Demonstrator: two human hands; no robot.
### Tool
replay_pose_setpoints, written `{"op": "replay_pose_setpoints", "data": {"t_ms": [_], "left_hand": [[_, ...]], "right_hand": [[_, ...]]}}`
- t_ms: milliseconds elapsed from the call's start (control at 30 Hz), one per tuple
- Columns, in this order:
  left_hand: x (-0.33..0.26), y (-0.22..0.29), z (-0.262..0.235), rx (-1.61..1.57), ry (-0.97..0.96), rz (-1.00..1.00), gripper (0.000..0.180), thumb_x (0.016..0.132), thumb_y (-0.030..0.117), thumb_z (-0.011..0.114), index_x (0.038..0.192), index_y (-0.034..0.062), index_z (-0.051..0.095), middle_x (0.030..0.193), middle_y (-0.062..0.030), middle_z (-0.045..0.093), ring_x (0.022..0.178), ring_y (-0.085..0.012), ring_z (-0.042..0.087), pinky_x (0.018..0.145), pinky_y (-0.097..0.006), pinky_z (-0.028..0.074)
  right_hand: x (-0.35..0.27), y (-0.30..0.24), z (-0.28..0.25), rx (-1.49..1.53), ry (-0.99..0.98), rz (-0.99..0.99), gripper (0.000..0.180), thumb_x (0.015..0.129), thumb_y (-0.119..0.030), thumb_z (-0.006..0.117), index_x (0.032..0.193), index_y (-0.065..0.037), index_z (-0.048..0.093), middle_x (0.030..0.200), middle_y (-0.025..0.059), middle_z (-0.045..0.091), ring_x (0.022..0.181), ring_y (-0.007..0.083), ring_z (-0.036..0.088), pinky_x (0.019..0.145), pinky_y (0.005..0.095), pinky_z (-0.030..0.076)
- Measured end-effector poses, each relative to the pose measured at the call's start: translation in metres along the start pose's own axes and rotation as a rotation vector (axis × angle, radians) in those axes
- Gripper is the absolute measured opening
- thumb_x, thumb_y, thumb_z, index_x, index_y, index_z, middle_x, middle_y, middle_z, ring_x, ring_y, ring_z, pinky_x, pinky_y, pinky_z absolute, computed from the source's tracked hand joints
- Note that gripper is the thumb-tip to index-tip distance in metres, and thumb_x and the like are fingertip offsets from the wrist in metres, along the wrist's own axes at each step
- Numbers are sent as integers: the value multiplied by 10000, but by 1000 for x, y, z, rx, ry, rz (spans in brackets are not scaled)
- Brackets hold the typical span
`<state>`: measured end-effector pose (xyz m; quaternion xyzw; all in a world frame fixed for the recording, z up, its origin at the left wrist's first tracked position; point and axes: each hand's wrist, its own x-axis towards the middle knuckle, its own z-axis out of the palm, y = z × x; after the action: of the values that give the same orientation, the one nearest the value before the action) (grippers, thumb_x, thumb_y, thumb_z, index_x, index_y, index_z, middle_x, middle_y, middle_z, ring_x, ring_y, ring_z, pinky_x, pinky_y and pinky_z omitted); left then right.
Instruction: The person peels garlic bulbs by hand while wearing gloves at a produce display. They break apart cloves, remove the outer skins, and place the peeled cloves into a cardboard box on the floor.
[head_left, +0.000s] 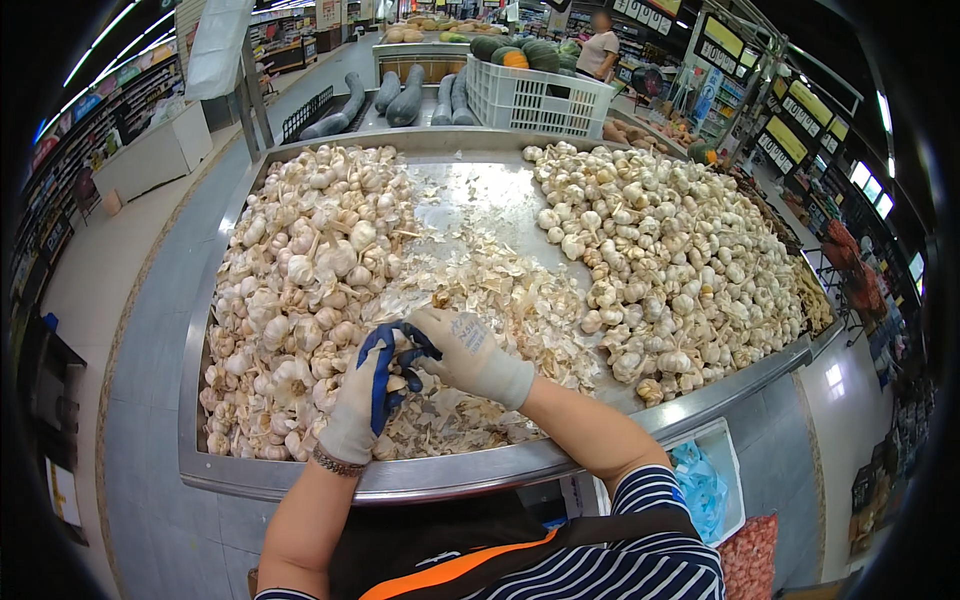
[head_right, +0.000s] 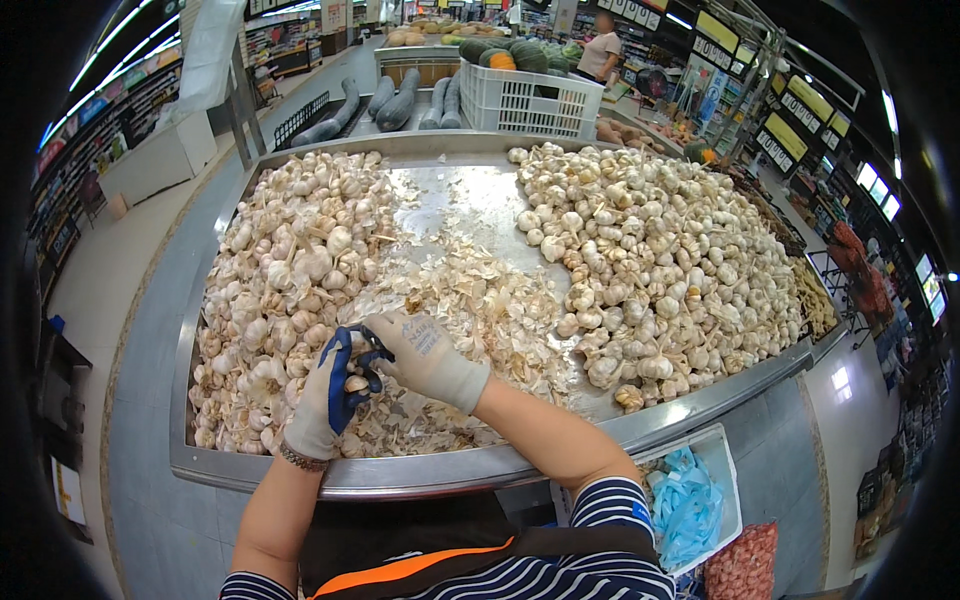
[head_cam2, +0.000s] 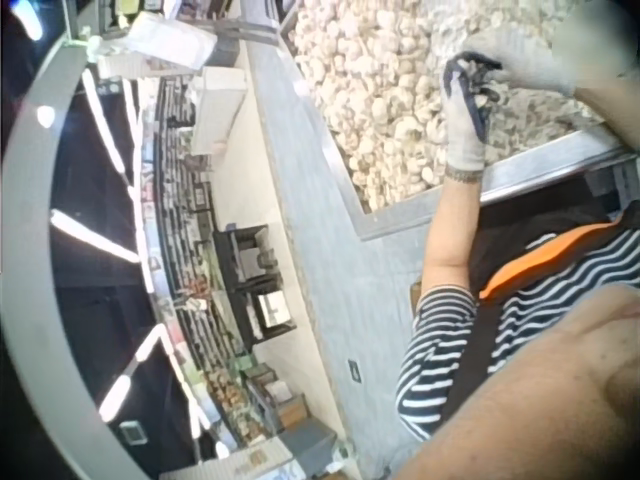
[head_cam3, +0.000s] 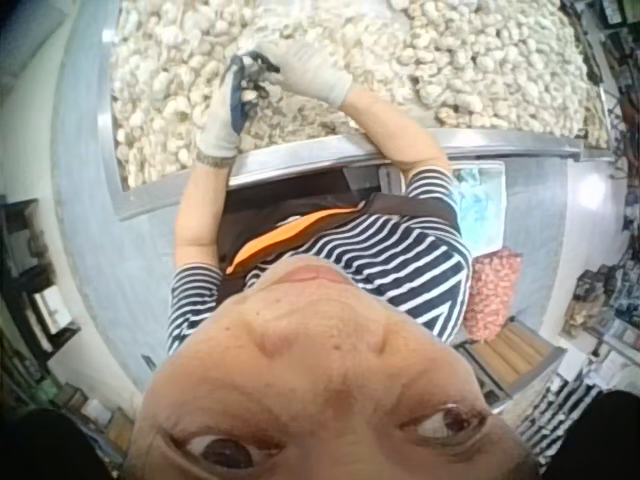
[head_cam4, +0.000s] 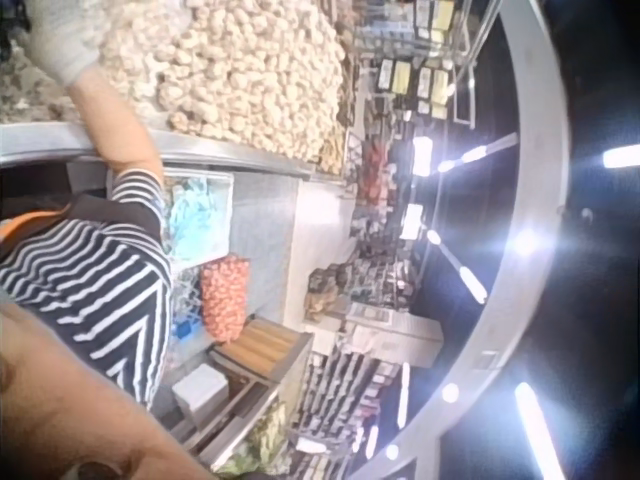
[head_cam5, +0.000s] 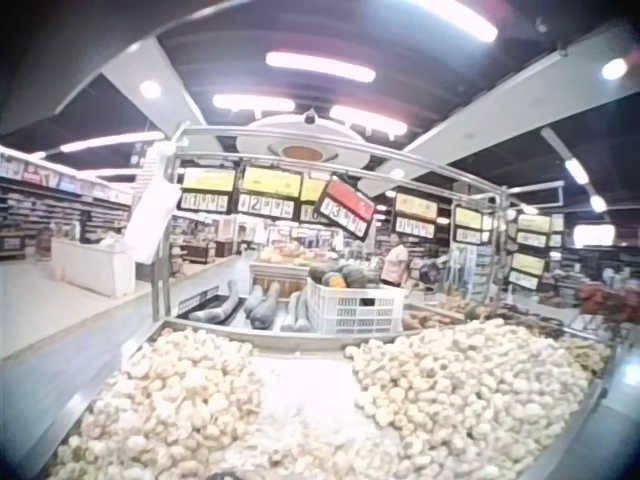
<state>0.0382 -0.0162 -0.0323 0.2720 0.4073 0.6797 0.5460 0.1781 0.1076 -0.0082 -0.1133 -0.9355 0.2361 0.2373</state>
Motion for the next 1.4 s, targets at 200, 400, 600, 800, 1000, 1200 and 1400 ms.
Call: {"op": "replay_pose_setpoints", "data": {"t_ms": [200, 400, 600, 800, 1000, 1200, 1400], "left_hand": [[-4, 2, -7, 125, -51, 155, 377, 1001, 249, 565, 1319, 46, 560, 1040, -52, 683, 725, -87, 608, 573, -209, 492], [7, -8, -30, 211, -31, 150, 326, 1001, 179, 539, 1297, 44, 564, 905, -36, 648, 674, -80, 589, 554, -194, 467], [-28, 6, -10, -235, -28, 143, 494, 1067, 372, 463, 1452, 65, 433, 916, -78, 643, 540, -53, 479, 401, -161, 377], [-142, 4, -39, -448, 12, 236, 520, 1069, 424, 432, 1504, 141, 399, 1059, -150, 684, 479, -53, 412, 388, -163, 317], [-326, -9, -97, -393, 411, 516, 521, 1061, 392, 467, 1494, 113, 393, 1041, -106, 653, 621, -55, 517, 425, -175, 366], [-503, -79, -171, -557, 581, 766, 409, 1022, 422, 545, 1259, 89, 544, 992, -132, 663, 685, -154, 618, 423, -220, 455], [-623, -236, -194, -1043, 1218, 911, 382, 961, 464, 620, 1100, 112, 573, 946, -149, 674, 792, -265, 693, 492, -283, 597]], "right_hand": [[1, 4, 15, 247, 130, -76, 311, 833, -28, 666, 1133, -41, 584, 1054, 188, 636, 982, 404, 616, 859, 432, 500], [1, 28, 19, 187, 226, -66, 355, 876, -109, 655, 1221, -80, 582, 1034, 194, 660, 991, 398, 632, 869, 443, 510], [-4, 37, -4, -396, 86, 142, 608, 897, -310, 683, 1443, -170, 456, 1371, 204, 529, 1221, 397, 528, 1067, 481, 399], [-1, 42, 4, -272, 105, 145, 629, 901, -370, 666, 1448, -138, 460, 1453, 211, 451, 1322, 387, 455, 1123, 489, 331], [-10, 22, 29, 109, 115, 303, 390, 1008, -215, 392, 1244, 15, 602, 1206, 267, 630, 1136, 391, 608, 1006, 485, 470], [-1, 119, 15, 167, 100, 280, 322, 1018, -274, 531, 1196, -41, 665, 898, 33, 647, 747, 180, 564, 710, 324, 468], [20, 125, 34, 120, 189, -114, 390, 1009, -265, 541, 1234, 35, 650, 1202, 172, 680, 1115, 299, 626, 982, 379, 474]]}}
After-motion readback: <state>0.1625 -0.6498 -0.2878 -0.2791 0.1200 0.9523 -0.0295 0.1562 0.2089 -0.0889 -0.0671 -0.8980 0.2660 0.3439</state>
